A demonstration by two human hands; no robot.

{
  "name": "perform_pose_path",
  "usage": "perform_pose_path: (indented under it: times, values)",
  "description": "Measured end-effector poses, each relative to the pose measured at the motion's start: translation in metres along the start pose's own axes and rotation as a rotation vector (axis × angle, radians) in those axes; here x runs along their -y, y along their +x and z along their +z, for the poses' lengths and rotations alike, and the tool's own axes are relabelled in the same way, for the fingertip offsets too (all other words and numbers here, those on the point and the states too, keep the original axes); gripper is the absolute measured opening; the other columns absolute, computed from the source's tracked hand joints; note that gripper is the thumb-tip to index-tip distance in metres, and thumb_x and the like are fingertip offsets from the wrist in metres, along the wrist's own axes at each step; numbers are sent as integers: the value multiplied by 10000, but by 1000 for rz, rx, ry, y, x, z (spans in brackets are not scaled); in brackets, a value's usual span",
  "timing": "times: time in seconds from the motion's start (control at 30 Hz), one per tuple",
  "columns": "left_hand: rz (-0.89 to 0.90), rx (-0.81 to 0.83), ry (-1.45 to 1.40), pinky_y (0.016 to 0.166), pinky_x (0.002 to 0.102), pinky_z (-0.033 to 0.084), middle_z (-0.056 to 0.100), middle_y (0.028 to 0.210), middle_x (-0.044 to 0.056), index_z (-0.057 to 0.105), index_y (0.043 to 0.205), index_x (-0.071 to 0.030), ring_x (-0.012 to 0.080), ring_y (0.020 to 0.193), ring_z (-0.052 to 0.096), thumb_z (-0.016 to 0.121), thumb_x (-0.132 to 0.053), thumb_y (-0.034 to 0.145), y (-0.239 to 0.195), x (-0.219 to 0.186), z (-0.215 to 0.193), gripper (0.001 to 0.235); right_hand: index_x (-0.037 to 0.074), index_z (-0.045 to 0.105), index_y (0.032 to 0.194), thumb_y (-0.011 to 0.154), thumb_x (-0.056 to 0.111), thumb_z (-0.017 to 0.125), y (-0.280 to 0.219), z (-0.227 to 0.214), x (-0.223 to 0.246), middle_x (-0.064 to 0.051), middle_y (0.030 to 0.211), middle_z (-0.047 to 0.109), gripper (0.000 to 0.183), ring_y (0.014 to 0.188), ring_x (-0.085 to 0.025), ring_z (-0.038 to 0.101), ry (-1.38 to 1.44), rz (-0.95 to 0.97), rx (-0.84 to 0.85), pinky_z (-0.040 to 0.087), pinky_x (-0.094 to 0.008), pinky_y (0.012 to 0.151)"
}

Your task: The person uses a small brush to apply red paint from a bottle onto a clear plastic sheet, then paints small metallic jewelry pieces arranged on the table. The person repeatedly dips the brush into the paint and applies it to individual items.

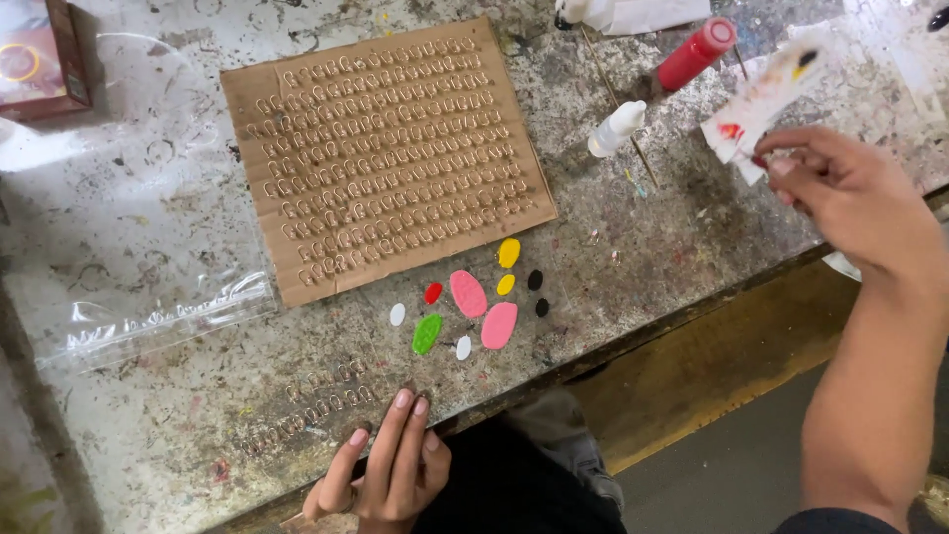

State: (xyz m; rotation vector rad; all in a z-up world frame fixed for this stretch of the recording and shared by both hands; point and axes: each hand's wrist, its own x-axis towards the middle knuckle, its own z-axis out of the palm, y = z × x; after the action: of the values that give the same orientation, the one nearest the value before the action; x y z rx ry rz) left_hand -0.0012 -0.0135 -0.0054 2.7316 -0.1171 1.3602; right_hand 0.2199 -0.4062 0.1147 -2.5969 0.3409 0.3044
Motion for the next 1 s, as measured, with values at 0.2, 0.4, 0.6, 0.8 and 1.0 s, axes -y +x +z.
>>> perform_pose_path:
  times: [0.2,0.4,0.6,0.8,1.0]
  values:
    - [-20,36,-6,977,272,229,774,1015,-142,829,947,-272,124,1085,471,525,-325,996,-4,-2,-1,313,53,637,1382,1118,83,507,-9,13,-4,-156,823,632,295,720,-245,560,-17,-16,199,438,-387,709]
    - [-9,24,-4,960,257,255,770,1030,-152,826,977,-265,122,1086,473,503,-328,1011,-5,-2,-1,331,83,678,1353,1165,143,492,-15,37,-16,-120,852,724,271,435,-204,488,-201,-183,-36,390,-365,441]
    - [-30,115,5,1009,296,241,757,1101,-142,819,1031,-274,144,1149,466,517,-366,1016,-11,-4,-3,317,63,752,1359,1083,-54,538,-16,58,-56,-104,988,758,368,778,-268,699,-447,-646,-351,532,-406,626]
    - [-43,18,-7,912,259,254,774,1037,-129,815,977,-256,109,1033,459,490,-295,1028,8,-9,-2,331,42,724,1453,1049,-87,509,-26,52,-50,-154,1095,761,476,828,-306,705,-416,-568,-266,561,-438,693]
    - [-44,38,-4,993,292,213,775,1019,-137,806,950,-268,122,1105,457,504,-328,1017,-4,-7,-1,315,-24,569,1528,1206,158,481,-33,38,-41,-94,868,720,380,666,-283,662,-281,-346,-183,532,-449,703]
